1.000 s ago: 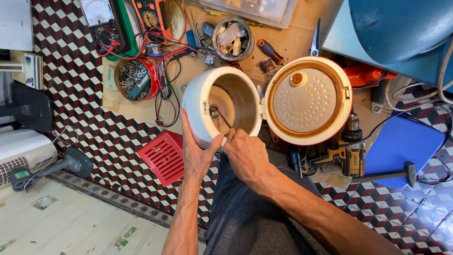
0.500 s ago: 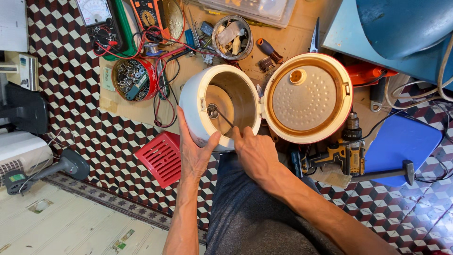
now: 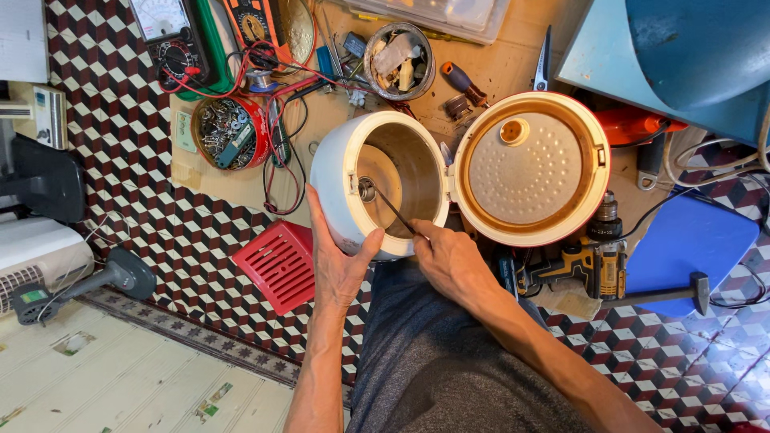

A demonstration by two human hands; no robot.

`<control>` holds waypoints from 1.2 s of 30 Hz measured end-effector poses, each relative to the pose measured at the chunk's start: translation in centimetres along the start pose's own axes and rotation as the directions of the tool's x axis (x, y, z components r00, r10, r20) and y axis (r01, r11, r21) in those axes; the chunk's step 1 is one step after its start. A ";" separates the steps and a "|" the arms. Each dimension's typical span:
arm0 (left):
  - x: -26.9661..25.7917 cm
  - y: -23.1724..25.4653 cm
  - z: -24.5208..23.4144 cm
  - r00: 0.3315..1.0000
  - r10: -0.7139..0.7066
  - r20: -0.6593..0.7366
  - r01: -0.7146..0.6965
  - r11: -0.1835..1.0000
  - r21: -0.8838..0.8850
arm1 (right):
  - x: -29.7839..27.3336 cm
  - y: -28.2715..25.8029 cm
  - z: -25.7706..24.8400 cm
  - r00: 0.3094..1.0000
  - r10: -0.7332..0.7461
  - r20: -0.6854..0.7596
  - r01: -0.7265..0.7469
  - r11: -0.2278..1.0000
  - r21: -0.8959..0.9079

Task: The person repairs a rice cooker by adjusting internal wiring and components with pliers and a screwdriver, then reassembles the unit by placing the inner pot and lid back into the housing.

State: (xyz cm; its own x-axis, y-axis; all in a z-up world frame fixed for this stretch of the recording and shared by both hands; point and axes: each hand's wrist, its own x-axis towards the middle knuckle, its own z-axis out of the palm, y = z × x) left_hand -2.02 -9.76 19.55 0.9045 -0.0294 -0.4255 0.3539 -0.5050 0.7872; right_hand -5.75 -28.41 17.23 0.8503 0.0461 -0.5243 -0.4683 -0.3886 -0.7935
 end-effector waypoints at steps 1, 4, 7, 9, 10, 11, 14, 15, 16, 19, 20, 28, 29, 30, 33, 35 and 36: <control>0.0 0.0 0.0 1.000 -0.006 0.002 0.006 1.000 -0.001 | 0.0 -0.1 -0.3 0.992 0.110 0.069 -0.115 0.991 0.065; 0.1 0.1 0.0 1.000 -0.011 0.001 0.011 1.000 0.002 | 0.7 -0.4 -1.4 0.906 0.333 0.260 -0.388 0.899 0.202; 0.0 0.0 0.1 1.000 -0.004 0.002 0.004 1.000 0.020 | 1.2 -0.5 -1.9 0.847 0.405 0.344 -0.503 0.819 0.276; 0.0 0.1 0.1 1.000 -0.003 0.000 0.003 0.999 0.036 | 1.4 -0.5 -2.0 0.827 0.424 0.370 -0.538 0.787 0.301; -0.1 0.1 0.0 1.000 -0.004 0.000 0.004 1.000 0.029 | 1.5 -0.4 -2.0 0.823 0.428 0.373 -0.545 0.781 0.305; -0.1 0.1 0.0 1.000 -0.004 0.000 0.004 1.000 0.021 | 1.7 -0.4 -2.0 0.820 0.433 0.374 -0.550 0.776 0.308; -0.1 0.1 0.0 1.000 0.006 0.004 -0.006 0.999 0.037 | 2.1 -0.6 -1.8 0.803 0.442 0.399 -0.591 0.676 0.440; -0.2 0.0 0.0 1.000 0.010 0.008 -0.010 0.999 0.050 | 2.1 -0.7 -1.7 0.796 0.444 0.412 -0.605 0.620 0.500; -0.3 -0.1 0.1 1.000 0.001 0.013 -0.001 0.999 0.051 | 2.1 -0.9 -1.6 0.799 0.447 0.402 -0.599 0.641 0.479; -0.2 -0.2 0.1 1.000 -0.017 0.021 0.016 0.999 0.047 | 2.6 -1.8 -1.2 0.810 0.457 0.368 -0.576 0.738 0.351; -0.1 -0.2 0.1 1.000 -0.020 0.023 0.019 0.999 0.043 | 2.8 -1.9 -1.0 0.810 0.465 0.357 -0.565 0.782 0.263; 0.1 0.1 -0.3 0.999 -0.006 0.034 0.004 0.998 0.064 | 1.8 -0.7 3.6 0.990 0.118 0.072 -0.104 0.979 -0.177; 0.1 0.1 -0.3 0.999 -0.006 0.037 0.003 0.998 0.055 | 2.5 0.0 3.4 0.997 0.068 0.036 -0.064 0.992 -0.112; 0.2 0.1 -0.4 0.999 -0.005 0.040 0.003 0.999 0.047 | 2.9 0.6 2.9 1.000 0.021 -0.003 -0.021 0.999 -0.047; -0.1 0.2 -0.3 0.998 -0.029 0.047 0.028 0.999 0.032 | 4.5 1.8 -1.0 0.794 0.415 0.445 -0.603 0.632 0.487; -0.1 0.2 -0.2 0.999 0.017 0.036 -0.018 0.999 0.046 | 4.2 0.8 -1.6 0.777 0.459 0.432 -0.628 0.620 0.471; -0.2 0.2 -0.3 0.999 0.038 0.031 -0.040 0.998 0.053 | 4.1 0.3 -1.8 0.766 0.481 0.426 -0.641 0.612 0.462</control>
State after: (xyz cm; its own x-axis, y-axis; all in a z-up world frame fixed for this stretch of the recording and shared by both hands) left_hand -2.09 -9.61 19.90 0.9094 -0.0754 -0.4089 0.3046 -0.5487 0.7786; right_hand -1.95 -29.96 15.38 0.3239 0.2400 -0.9151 -0.9432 0.1579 -0.2925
